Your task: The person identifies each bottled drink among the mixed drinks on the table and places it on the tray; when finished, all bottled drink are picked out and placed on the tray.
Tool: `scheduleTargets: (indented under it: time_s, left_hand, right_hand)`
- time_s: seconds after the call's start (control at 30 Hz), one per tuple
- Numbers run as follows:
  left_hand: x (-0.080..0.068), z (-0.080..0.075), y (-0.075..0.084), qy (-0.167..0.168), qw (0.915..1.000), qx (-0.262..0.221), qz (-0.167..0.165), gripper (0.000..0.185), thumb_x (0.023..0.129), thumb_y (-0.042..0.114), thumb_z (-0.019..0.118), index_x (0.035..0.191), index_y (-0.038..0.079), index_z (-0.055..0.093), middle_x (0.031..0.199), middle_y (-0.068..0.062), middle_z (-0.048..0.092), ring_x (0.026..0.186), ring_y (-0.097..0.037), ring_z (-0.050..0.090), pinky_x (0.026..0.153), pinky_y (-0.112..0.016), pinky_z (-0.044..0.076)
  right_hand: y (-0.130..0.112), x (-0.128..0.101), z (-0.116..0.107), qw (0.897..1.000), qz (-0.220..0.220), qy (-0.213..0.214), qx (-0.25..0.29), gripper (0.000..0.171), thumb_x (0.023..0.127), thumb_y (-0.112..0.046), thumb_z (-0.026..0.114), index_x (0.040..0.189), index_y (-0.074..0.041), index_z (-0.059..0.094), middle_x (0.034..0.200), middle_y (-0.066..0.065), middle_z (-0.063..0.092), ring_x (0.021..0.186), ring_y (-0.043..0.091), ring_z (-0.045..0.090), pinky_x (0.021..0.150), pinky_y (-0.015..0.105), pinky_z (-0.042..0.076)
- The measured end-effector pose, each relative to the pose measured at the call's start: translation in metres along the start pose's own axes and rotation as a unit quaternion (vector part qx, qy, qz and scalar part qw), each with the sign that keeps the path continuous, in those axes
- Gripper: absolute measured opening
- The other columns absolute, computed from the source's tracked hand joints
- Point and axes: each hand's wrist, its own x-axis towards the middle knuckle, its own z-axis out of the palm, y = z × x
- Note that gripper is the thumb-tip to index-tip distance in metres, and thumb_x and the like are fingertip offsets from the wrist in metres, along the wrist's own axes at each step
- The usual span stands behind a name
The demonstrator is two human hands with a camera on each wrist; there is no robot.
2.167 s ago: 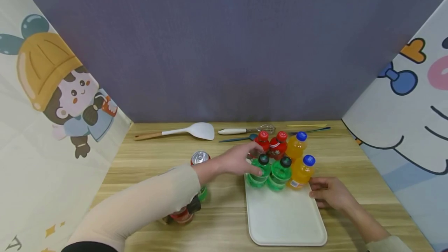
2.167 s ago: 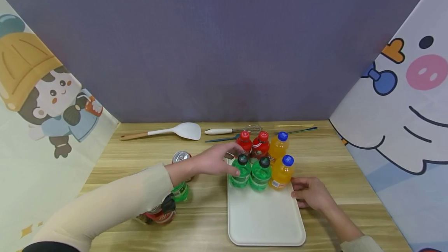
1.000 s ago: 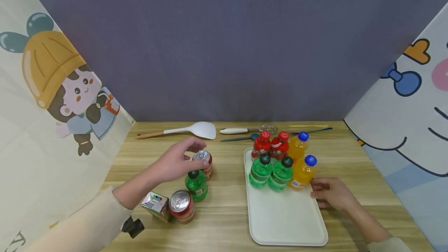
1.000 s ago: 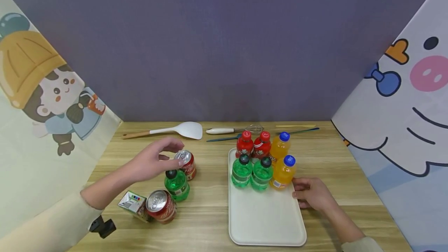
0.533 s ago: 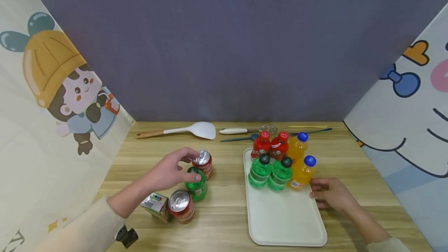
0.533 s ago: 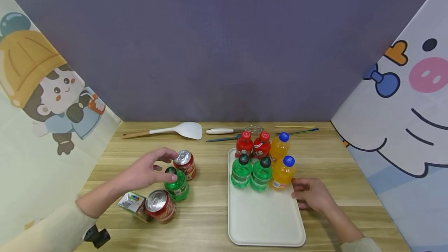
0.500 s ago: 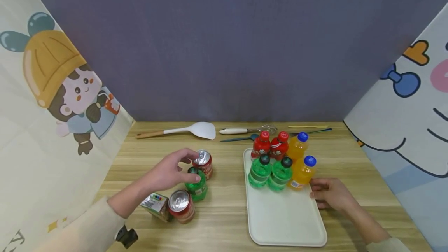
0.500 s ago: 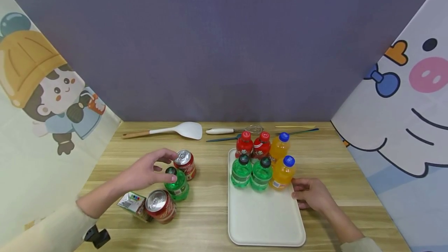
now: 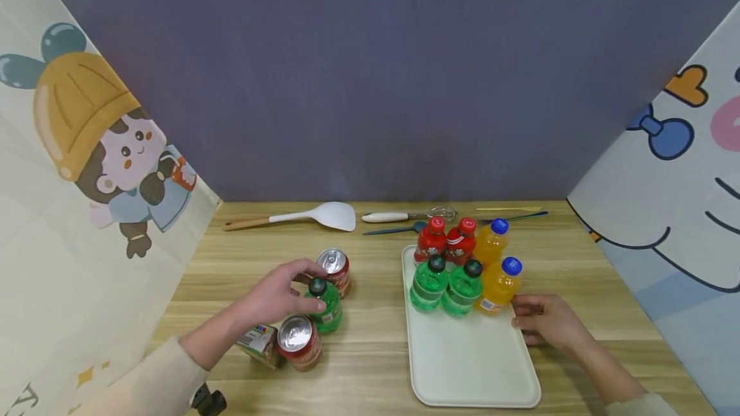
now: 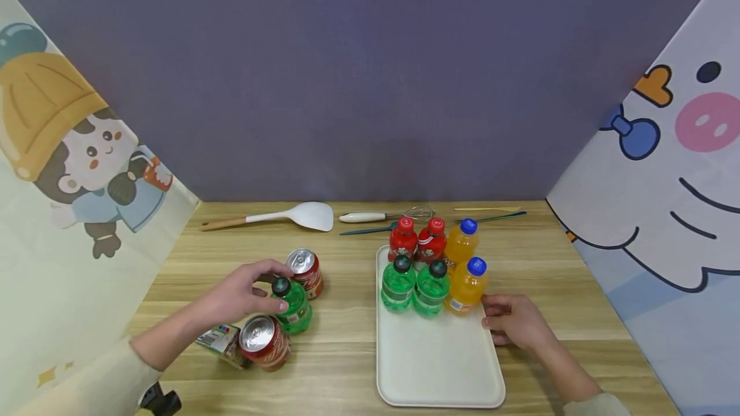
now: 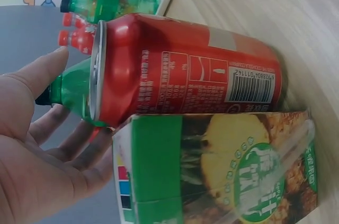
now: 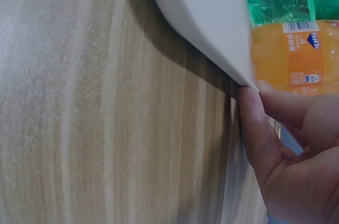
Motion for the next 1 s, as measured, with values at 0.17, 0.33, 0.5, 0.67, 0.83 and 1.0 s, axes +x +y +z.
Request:
scheduleTargets:
  time_s: [0.17,0.33,0.5,0.67,0.83,1.0]
  left_hand:
    - [0.0,0.003,-0.003,-0.004,0.9999,-0.016,0.0,0.049,0.086,0.023,0.084,0.128,0.006,0.066,0.12,-0.006,0.066,0.113,-0.026,0.062,0.093,-0.04,0.057]
    - [0.0,0.004,-0.005,0.002,0.9997,-0.025,0.008,0.044,0.085,0.019,0.084,0.123,0.006,0.068,0.117,-0.008,0.067,0.108,-0.026,0.064,0.087,-0.032,0.059]
    - [0.0,0.007,-0.007,0.018,0.9994,-0.023,0.019,0.042,0.085,0.019,0.085,0.123,0.008,0.07,0.117,-0.008,0.068,0.109,-0.026,0.065,0.084,-0.028,0.059]
    - [-0.002,0.008,-0.009,0.032,0.9987,-0.013,0.036,0.042,0.086,0.02,0.084,0.124,0.008,0.071,0.116,-0.005,0.069,0.111,-0.025,0.064,0.086,-0.025,0.058]
    - [-0.002,0.009,-0.011,0.041,0.9982,-0.004,0.045,0.042,0.085,0.022,0.085,0.123,0.009,0.072,0.114,-0.003,0.07,0.11,-0.024,0.064,0.084,-0.025,0.058]
    - [-0.002,0.01,-0.012,0.049,0.9972,0.005,0.056,0.042,0.086,0.025,0.085,0.123,0.01,0.073,0.113,-0.001,0.07,0.11,-0.023,0.065,0.085,-0.025,0.059]
  right_hand:
    - [0.001,0.001,0.0,1.0,0.0,0.0,0.001,0.058,0.09,-0.003,0.077,0.14,0.012,0.053,0.116,0.022,0.067,0.088,0.022,0.071,0.07,0.04,0.064]
    - [0.003,0.001,0.0,1.0,-0.003,0.002,0.0,0.057,0.09,-0.003,0.077,0.14,0.012,0.053,0.116,0.022,0.067,0.088,0.022,0.071,0.07,0.039,0.064]
    - [0.004,0.003,0.0,1.0,-0.002,0.001,-0.002,0.058,0.09,-0.003,0.076,0.141,0.012,0.052,0.116,0.023,0.067,0.088,0.023,0.071,0.071,0.039,0.064]
    - [0.004,0.003,0.0,1.0,0.001,0.005,-0.003,0.058,0.091,-0.003,0.076,0.141,0.012,0.052,0.117,0.023,0.067,0.088,0.022,0.071,0.071,0.039,0.064]
    - [0.004,0.002,0.001,1.0,-0.004,0.008,-0.008,0.058,0.091,-0.004,0.076,0.141,0.012,0.052,0.116,0.022,0.067,0.087,0.022,0.071,0.07,0.038,0.064]
    - [0.004,0.0,0.002,1.0,-0.012,0.007,-0.024,0.056,0.092,-0.003,0.074,0.141,0.011,0.052,0.115,0.021,0.067,0.087,0.022,0.071,0.069,0.037,0.064]
